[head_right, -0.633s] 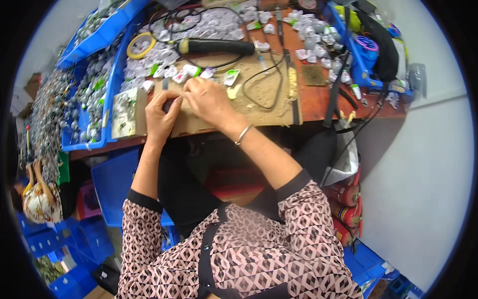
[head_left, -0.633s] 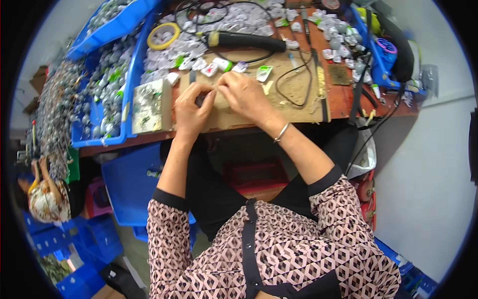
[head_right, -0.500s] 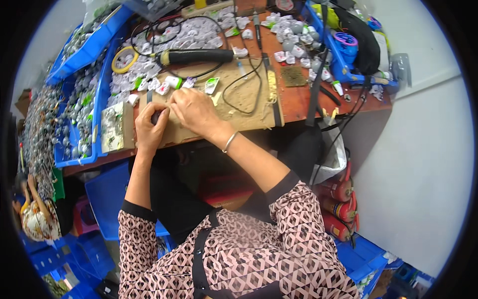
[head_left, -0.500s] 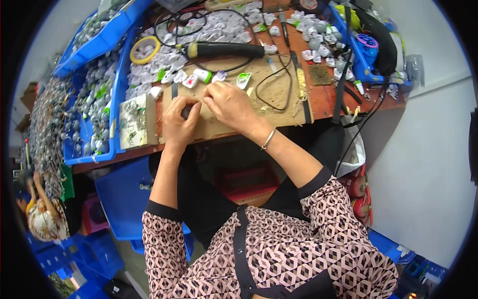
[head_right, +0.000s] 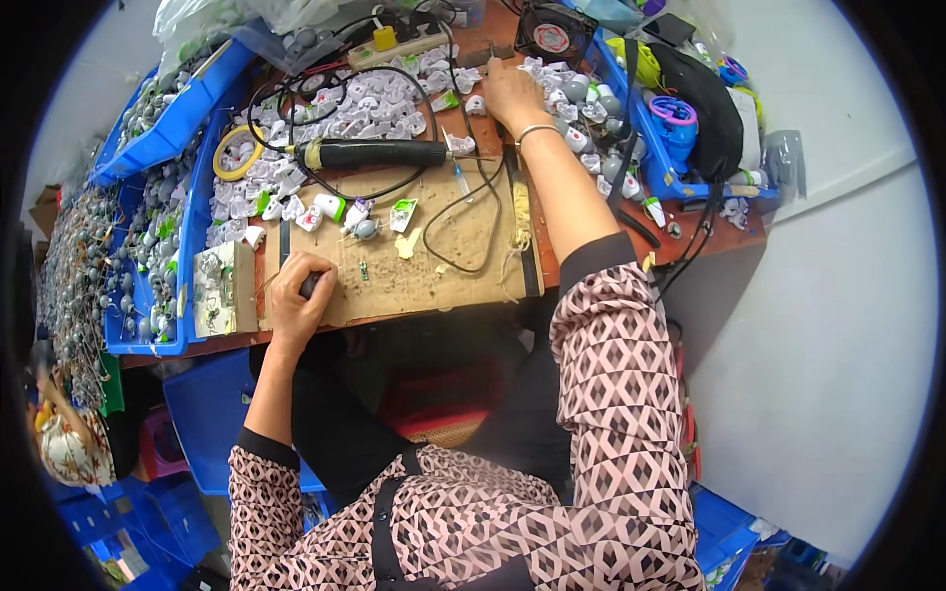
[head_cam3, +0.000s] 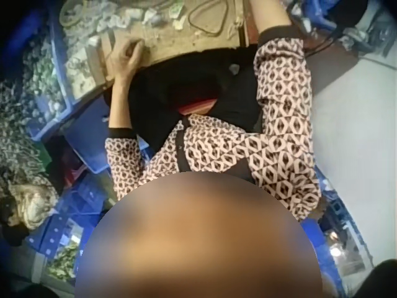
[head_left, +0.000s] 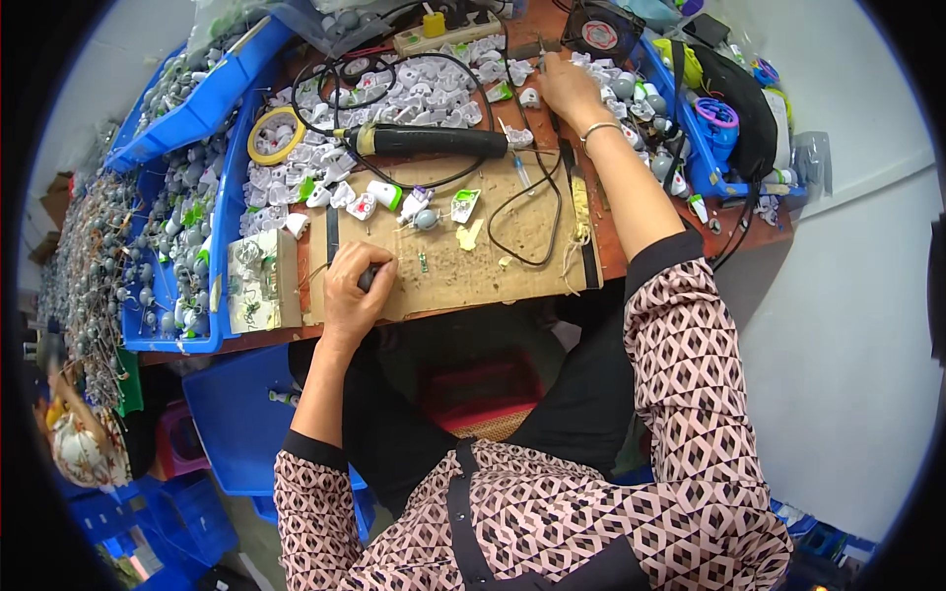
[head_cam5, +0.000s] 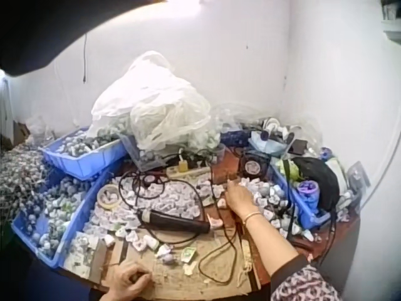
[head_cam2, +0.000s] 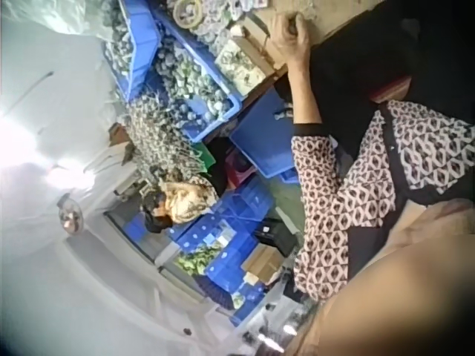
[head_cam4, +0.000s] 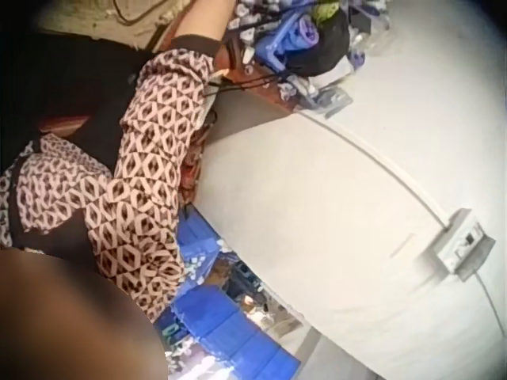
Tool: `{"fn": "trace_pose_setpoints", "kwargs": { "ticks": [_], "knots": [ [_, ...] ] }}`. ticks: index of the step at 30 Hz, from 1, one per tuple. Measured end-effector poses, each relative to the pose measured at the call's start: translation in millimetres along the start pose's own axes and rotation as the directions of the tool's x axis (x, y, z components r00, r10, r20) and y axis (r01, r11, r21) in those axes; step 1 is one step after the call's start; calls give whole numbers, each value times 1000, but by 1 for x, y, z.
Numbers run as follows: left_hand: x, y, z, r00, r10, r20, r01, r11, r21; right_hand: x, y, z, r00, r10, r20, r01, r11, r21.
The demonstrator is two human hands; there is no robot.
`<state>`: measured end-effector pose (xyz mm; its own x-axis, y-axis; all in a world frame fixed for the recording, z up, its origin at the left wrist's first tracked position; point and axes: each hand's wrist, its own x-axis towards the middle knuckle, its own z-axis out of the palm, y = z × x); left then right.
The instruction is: Soldering wires and small electronic components onto toy parts at a workbench.
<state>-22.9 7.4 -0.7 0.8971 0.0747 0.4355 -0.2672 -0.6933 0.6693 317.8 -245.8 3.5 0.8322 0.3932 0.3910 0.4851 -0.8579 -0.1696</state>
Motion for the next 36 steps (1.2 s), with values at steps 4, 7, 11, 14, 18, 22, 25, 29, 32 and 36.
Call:
{"fn": "trace_pose_setpoints", "kwargs": {
  "ticks": [4,7,11,14,18,22,25,29,32,36],
  "knots": [
    [6,1,1,1000,20,4,-20,1000,17,16,10,17,998,60,-13,-60,998,19],
    [8,0,5,1000,5,19,-5,1000,5,19,18,-2,998,50,-37,-48,997,58],
    [6,-2,0,997,47,56,-47,999,6,2,27,-54,983,-70,-170,174,659,732],
    [7,0,4,994,89,68,-88,996,-15,-14,50,-80,960,-70,-272,271,479,835],
    [6,2,7,990,108,90,-108,994,-1,-74,-16,-175,987,146,72,-124,393,911],
    [4,7,10,992,109,71,-112,993,36,-77,27,-136,870,-24,-492,403,607,684],
    [6,10,15,985,157,65,-162,983,84,-82,11,-140,363,-241,-900,433,899,-66],
    [6,11,21,987,159,26,-161,978,136,-124,-21,-162,735,-22,-678,518,664,540],
    [3,12,21,989,147,16,-147,972,181,-162,-52,-159,868,-222,-443,472,644,602],
    [1,11,21,990,142,3,-140,968,208,-213,-69,-140,886,-462,-33,259,435,863]
  ]
}}
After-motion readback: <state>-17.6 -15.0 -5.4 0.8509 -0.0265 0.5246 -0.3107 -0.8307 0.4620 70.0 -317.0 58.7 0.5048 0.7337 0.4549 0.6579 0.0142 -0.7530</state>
